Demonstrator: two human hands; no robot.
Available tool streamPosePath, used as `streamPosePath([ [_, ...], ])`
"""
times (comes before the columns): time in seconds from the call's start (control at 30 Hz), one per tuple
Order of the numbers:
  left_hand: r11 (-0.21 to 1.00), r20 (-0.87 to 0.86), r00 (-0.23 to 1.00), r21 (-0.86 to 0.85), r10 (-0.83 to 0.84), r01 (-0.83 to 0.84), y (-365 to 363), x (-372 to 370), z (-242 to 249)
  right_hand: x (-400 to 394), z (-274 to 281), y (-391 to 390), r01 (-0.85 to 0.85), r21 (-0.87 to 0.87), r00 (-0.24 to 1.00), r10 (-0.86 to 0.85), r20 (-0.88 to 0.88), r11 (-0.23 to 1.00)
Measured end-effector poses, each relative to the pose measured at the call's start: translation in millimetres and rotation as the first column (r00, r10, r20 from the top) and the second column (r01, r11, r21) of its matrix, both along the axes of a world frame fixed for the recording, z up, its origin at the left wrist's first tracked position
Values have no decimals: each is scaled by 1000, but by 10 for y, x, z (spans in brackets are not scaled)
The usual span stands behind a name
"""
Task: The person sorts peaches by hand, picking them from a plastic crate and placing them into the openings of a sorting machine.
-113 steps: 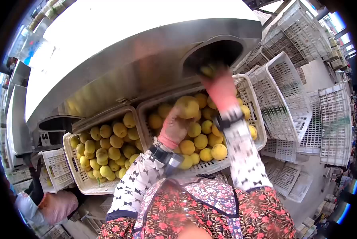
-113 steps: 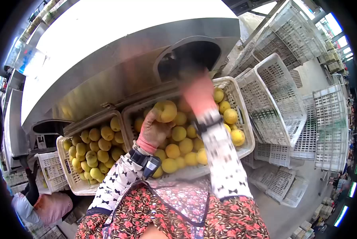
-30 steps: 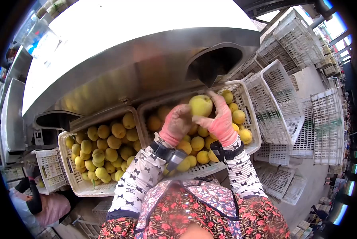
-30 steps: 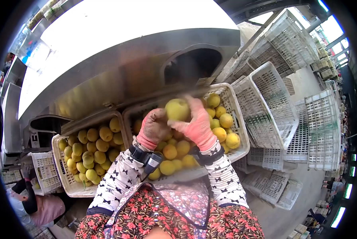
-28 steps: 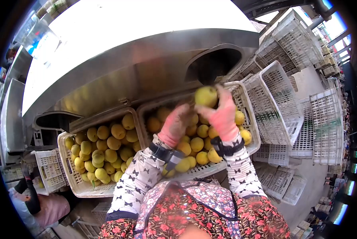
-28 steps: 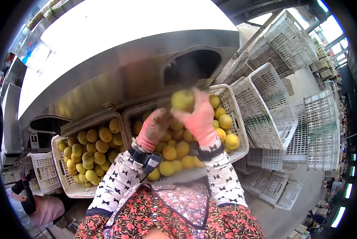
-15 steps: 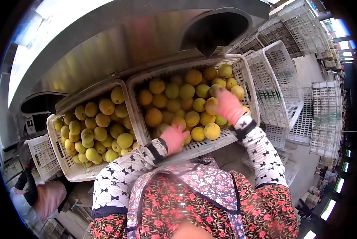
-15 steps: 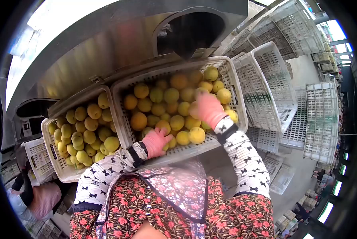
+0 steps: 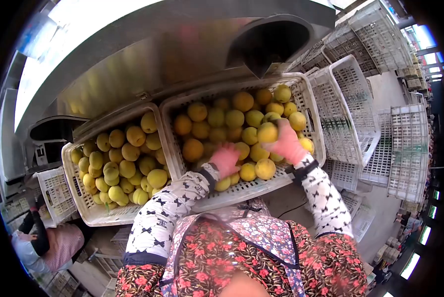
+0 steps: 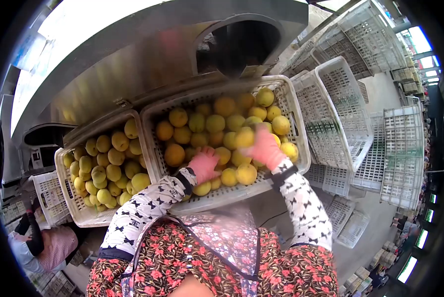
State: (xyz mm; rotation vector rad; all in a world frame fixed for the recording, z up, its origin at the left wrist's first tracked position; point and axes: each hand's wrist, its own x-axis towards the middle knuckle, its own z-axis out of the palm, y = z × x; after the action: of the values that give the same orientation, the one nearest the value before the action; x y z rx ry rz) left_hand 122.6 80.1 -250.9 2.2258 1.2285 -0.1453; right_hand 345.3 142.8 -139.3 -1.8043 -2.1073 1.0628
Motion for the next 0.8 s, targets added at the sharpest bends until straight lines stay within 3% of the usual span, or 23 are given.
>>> streamPosePath([
  [0.03,998,48,998,-27,51,-50,3,-9,-98,62,-32,16,108,-43,953,-116,-279,993],
  [0.1,983,89,980,-65,179,-173,68,-84,-12,-8,216,79,218,-179,667,-280,-690,959],
  [0.13,970,112,966,-82,235,-227,94,-100,30,10,147,207,213,11,633,-129,-763,977],
  [0.2,987,122,980,-55,160,-154,75,-44,-82,-161,490,427,245,-3,602,-155,-783,969],
  [0.23,993,84,992,-71,98,-92,97,-2,-92,-232,442,589,327,139,682,-132,-719,935],
  [0.27,995,46,998,-93,36,-32,111,46,-90,-369,564,757,345,395,843,-96,-529,851],
  [0.33,996,-32,999,-87,26,-29,161,121,-30,-676,746,907,318,668,939,-319,-127,673],
  [0.4,989,-54,998,-143,25,-33,199,137,127,-977,890,996,361,573,901,-433,-12,736],
  [0.5,990,114,992,-139,55,-39,199,114,-260,-1241,777,1453,445,497,851,-525,26,745],
  [0.6,976,146,987,-215,59,-26,313,24,-181,-1183,606,1907,365,589,848,-518,108,721],
  [0.63,943,237,953,-315,191,-111,341,-48,-52,-1054,665,1845,408,538,901,-420,-107,738],
  [0.7,819,360,812,-526,459,-229,329,-222,199,-623,858,1565,457,414,828,-206,-522,787],
  [0.73,671,404,687,-723,604,-165,323,-315,164,-507,798,1304,443,603,892,-260,-370,663],
  [0.77,498,391,544,-866,742,-56,321,-430,116,-352,633,1075,348,634,929,-344,-134,691],
  [0.8,316,324,399,-945,858,89,319,-535,58,-131,334,922,245,505,959,-283,-2,828],
])
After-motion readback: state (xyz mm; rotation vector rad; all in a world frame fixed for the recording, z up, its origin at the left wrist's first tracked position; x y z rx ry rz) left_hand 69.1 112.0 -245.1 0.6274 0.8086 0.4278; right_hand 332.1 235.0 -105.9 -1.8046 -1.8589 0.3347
